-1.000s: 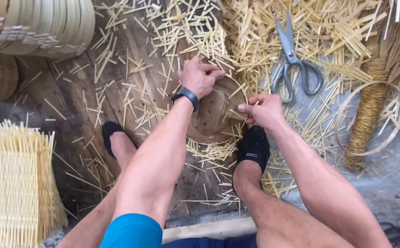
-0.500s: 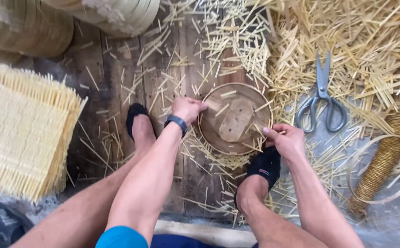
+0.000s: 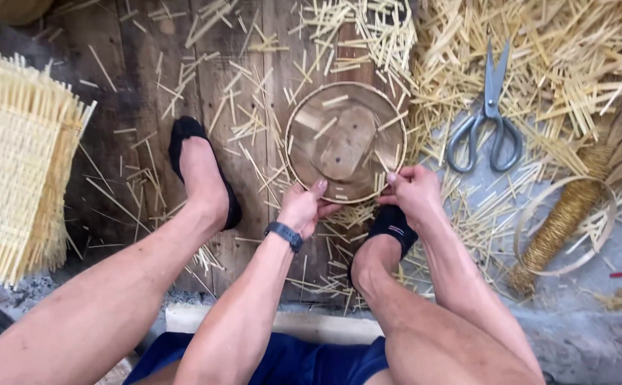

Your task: The person sits on the floor making a round woven bamboo tray. They press a woven bamboo mat over a round wooden form, use scissors to trim the excess bamboo strips around the edge, fold the strips down, and fit a bamboo rim ring around the tray edge.

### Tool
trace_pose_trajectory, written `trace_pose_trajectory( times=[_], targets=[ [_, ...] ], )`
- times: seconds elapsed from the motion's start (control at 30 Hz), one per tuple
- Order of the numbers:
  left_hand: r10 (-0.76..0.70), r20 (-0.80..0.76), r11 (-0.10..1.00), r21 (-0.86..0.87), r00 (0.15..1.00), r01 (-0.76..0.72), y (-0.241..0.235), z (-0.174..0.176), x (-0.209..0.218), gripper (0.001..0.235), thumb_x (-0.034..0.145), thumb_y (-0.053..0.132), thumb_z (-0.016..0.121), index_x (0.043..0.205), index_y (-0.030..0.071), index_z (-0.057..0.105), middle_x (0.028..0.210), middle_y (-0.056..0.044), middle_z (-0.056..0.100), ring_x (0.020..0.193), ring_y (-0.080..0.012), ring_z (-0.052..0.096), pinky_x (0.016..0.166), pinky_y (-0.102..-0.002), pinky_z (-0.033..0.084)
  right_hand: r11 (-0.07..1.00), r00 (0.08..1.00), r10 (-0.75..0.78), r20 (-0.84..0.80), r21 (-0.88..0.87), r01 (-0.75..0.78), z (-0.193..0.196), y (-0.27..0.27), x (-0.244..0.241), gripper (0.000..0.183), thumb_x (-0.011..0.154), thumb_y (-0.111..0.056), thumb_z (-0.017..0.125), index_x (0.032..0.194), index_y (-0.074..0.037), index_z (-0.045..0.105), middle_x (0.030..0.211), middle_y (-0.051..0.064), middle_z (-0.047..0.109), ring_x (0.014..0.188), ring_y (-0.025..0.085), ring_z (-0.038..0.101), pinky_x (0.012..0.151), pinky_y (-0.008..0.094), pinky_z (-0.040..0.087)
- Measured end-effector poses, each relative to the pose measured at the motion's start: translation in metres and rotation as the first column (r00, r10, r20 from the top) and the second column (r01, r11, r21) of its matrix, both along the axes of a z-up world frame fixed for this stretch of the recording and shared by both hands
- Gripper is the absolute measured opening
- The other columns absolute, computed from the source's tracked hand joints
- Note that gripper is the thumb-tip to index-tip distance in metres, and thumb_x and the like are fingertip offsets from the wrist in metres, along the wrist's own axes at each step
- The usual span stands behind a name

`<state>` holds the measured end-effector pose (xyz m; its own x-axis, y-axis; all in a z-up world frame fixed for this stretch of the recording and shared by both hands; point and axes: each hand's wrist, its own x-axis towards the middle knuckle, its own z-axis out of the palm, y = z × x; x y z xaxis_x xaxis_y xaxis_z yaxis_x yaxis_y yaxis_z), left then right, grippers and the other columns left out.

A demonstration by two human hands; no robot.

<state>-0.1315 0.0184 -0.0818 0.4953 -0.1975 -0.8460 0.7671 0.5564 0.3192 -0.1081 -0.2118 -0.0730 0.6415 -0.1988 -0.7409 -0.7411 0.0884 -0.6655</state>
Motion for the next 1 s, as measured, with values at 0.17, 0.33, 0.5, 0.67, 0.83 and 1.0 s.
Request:
trace_pose_trajectory(
  times=[0.17, 0.33, 0.5, 0.67, 0.83, 1.0],
  targets=[
    [-0.09, 0.084, 0.977, 0.2, 0.992, 0.072, 0.012, 0.004, 0.02, 0.027, 0.094, 0.015, 0.061, 0.119, 0.004, 0.064, 0.113, -0.01, 0.073, 0.089, -0.0223, 0.075, 0.067, -0.036, 0.066, 0.992, 0.992, 0.12, -0.026, -0.04, -0.121, 0.014, -0.002, 0.011, 0.021, 0.097, -0.009, 0.069, 0.1, 0.01, 0.06, 0.083, 0.018, 0.068, 0.065, 0.025, 0.072, 0.057, 0.037, 0.064],
    [-0.736, 0.141, 0.51, 0.759, 0.662, 0.405, 0.057, 0.112, 0.093, 0.031, 0.097, 0.024, 0.071, 0.11, -0.004, 0.07, 0.102, -0.017, 0.077, 0.087, -0.0215, 0.073, 0.074, -0.036, 0.059, 0.758, 0.93, 0.236, 0.282, -0.652, 0.006, 0.074, -0.038, 0.025, 0.06, 0.082, -0.021, 0.08, 0.128, 0.012, 0.058, 0.119, 0.03, 0.063, 0.102, 0.038, 0.066, 0.087, 0.046, 0.057],
    [-0.638, 0.582, 0.67, 0.743, 0.505, -0.01, 0.007, 0.16, 0.1, 0.039, 0.094, 0.027, 0.069, 0.126, 0.005, 0.07, 0.109, -0.009, 0.079, 0.097, -0.0144, 0.071, 0.084, -0.03, 0.056, 0.65, 0.879, 0.386, 0.282, -0.759, -0.041, 0.124, -0.008, 0.024, 0.1, 0.079, -0.034, 0.085, 0.154, 0.004, 0.03, 0.154, 0.027, 0.037, 0.142, 0.039, 0.037, 0.118, 0.047, 0.03],
    [-0.793, 0.322, 0.29, 0.946, 0.516, -0.145, -0.031, 0.169, 0.089, 0.042, 0.099, 0.04, 0.055, 0.124, 0.011, 0.073, 0.108, -0.014, 0.078, 0.095, -0.028, 0.073, 0.079, -0.036, 0.056, 0.87, 0.881, 0.404, 0.245, -0.401, -0.288, 0.125, 0.024, 0.02, 0.129, 0.062, -0.039, 0.095, 0.158, -0.002, 0.017, 0.152, 0.023, 0.038, 0.143, 0.034, 0.039, 0.116, 0.043, 0.035],
    [-0.711, 0.365, 0.365, 0.922, 0.601, -0.129, -0.038, 0.163, 0.094, 0.04, 0.099, 0.04, 0.055, 0.122, 0.012, 0.072, 0.098, -0.014, 0.078, 0.083, -0.0286, 0.077, 0.071, -0.038, 0.059, 0.746, 0.845, 0.524, 0.11, -0.538, -0.393, 0.155, 0.047, 0.019, 0.127, 0.057, -0.033, 0.097, 0.156, -0.005, 0.024, 0.149, 0.023, 0.039, 0.139, 0.034, 0.042, 0.113, 0.042, 0.04],
    [-0.687, 0.386, 0.342, 0.919, 0.615, -0.195, -0.02, 0.13, 0.1, 0.031, 0.102, 0.032, 0.056, 0.112, 0.01, 0.076, 0.085, -0.02, 0.073, 0.075, -0.0368, 0.072, 0.063, -0.044, 0.054, 0.706, 0.706, 0.604, 0.368, -0.659, -0.26, 0.122, 0.039, -0.004, 0.08, 0.066, -0.016, 0.083, 0.14, -0.003, 0.057, 0.142, 0.02, 0.062, 0.134, 0.034, 0.061, 0.11, 0.041, 0.054]
  ],
)
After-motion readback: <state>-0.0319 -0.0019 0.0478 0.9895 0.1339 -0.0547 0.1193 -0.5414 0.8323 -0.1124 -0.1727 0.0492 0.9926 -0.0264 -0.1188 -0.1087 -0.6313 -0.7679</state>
